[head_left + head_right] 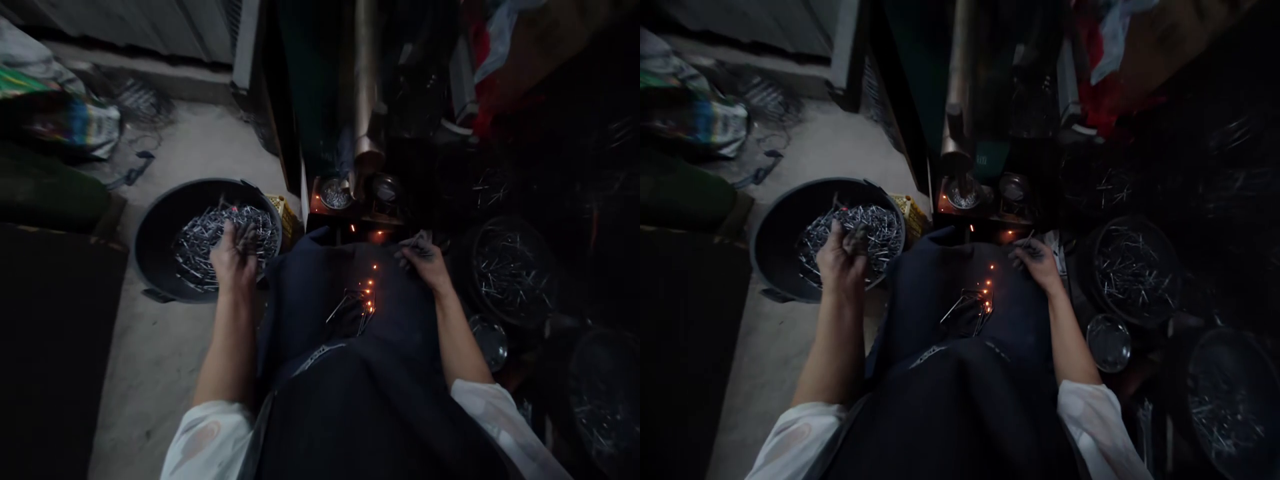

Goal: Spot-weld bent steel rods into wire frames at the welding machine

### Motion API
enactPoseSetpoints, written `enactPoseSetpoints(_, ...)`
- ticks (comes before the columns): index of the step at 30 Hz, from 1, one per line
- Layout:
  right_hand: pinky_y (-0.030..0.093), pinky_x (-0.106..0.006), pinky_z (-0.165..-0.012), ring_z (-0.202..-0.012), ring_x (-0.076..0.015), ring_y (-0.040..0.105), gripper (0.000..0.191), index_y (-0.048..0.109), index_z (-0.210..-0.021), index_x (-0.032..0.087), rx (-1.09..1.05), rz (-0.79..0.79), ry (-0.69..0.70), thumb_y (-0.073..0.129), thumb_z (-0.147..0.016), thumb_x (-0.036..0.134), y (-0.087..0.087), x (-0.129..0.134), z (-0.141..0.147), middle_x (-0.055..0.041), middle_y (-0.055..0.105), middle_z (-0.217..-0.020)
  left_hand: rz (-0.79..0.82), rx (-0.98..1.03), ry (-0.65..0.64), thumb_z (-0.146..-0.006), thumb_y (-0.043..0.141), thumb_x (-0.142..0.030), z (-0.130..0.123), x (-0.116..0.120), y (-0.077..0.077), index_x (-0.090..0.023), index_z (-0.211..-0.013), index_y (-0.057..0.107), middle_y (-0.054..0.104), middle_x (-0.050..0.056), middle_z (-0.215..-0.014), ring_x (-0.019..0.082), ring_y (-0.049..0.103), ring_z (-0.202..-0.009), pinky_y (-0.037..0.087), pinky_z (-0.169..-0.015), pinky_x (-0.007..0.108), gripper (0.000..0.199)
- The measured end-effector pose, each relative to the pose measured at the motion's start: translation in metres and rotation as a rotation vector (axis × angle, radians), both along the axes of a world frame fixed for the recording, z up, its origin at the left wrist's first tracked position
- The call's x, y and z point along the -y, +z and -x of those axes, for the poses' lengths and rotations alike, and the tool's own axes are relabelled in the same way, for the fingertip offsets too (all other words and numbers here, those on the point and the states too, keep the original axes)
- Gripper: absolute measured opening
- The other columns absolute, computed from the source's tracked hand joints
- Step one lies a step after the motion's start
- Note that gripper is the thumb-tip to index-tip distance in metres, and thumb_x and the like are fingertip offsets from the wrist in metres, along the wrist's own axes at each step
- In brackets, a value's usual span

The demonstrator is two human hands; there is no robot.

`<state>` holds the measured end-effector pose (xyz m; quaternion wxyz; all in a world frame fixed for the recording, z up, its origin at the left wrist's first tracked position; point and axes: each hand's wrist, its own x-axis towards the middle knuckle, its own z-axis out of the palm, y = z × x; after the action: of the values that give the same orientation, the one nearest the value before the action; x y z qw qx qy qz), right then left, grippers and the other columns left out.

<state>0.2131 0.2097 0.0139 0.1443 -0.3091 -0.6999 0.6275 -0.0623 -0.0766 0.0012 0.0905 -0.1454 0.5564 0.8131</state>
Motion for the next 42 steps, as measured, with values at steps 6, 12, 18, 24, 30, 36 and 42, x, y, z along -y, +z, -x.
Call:
enactPoseSetpoints(6,0.044,-0.020,-0.044,-0.048,-0.0102,0.059,0.035,0.068,-0.098,0.018,0.081,-0.086,-0.014,0.075,-0.082,0.048,-0.020,0.008,-0.006,-0.0004,0.071,-0.069,0.803,-0.595,-0.969,-0.078,0.076,-0.038,-0.127,0.017,-0.002,-0.021,-0.077,0.061,0.063,0.005,-0.079,0.021,0.060,-0.074,0.049,-0.065,0.029,0.023)
enactPoseSetpoints(12,0.045,-0.021,-0.046,-0.050,-0.0107,0.059,0.032,0.068,-0.094,0.019,0.070,-0.208,0.010,0.072,-0.084,0.049,-0.018,0.014,-0.002,0.0004,0.069,-0.069,1.454,-0.929,-1.487,-0.092,0.038,-0.005,-0.186,0.014,0.010,-0.015,-0.097,0.064,0.063,0.019,-0.107,0.030,0.059,-0.098,0.049,-0.068,0.036,0.029)
enactPoseSetpoints(18,0.044,-0.019,-0.049,-0.048,-0.0096,0.057,0.039,0.063,-0.112,0.022,0.059,-0.288,-0.048,0.074,-0.083,0.047,-0.015,0.018,-0.007,0.0050,0.066,-0.064,1.493,-0.517,-1.623,-0.094,0.042,-0.013,-0.164,0.044,0.023,-0.012,-0.114,0.058,0.069,0.014,-0.091,0.026,0.068,-0.079,0.048,-0.065,0.032,0.026)
enactPoseSetpoints(24,0.051,-0.021,-0.055,-0.055,-0.0110,0.064,0.026,0.067,-0.097,0.020,-0.116,-0.179,-0.028,0.071,-0.088,0.044,0.000,0.045,0.011,0.0018,0.070,-0.071,0.856,-0.437,-1.035,-0.092,0.054,-0.037,-0.112,0.037,0.026,-0.017,-0.107,0.065,0.074,0.011,-0.094,0.024,0.070,-0.085,0.050,-0.073,0.031,0.027)
enactPoseSetpoints(30,0.053,-0.038,-0.105,-0.116,-0.0217,0.069,0.044,0.065,-0.131,0.026,-0.267,-0.437,0.386,0.074,-0.089,0.032,0.019,0.078,0.039,-0.0069,0.071,-0.127,0.119,0.029,-0.725,-0.079,0.074,-0.047,-0.102,-0.036,0.030,-0.015,-0.091,0.063,0.066,0.002,-0.070,0.013,0.061,-0.058,0.049,-0.058,0.023,0.035)
enactPoseSetpoints(36,0.052,-0.036,-0.107,-0.120,-0.0194,0.067,0.046,0.060,-0.140,0.031,-0.280,-0.551,0.351,0.067,-0.094,0.027,0.005,0.073,0.054,-0.0053,0.069,-0.131,-0.151,0.246,-0.646,-0.065,0.089,-0.039,-0.111,-0.065,0.021,-0.014,-0.085,0.062,0.064,-0.001,-0.063,0.007,0.057,-0.051,0.046,-0.052,0.016,0.043)
enactPoseSetpoints(42,0.053,-0.037,-0.106,-0.120,-0.0205,0.067,0.046,0.062,-0.138,0.032,-0.240,-0.515,0.397,0.069,-0.093,0.028,0.004,0.065,0.057,-0.0043,0.069,-0.131,-0.065,0.184,-0.719,-0.069,0.087,-0.040,-0.112,-0.060,0.022,-0.014,-0.088,0.064,0.069,0.002,-0.072,0.012,0.065,-0.060,0.052,-0.056,0.019,0.040)
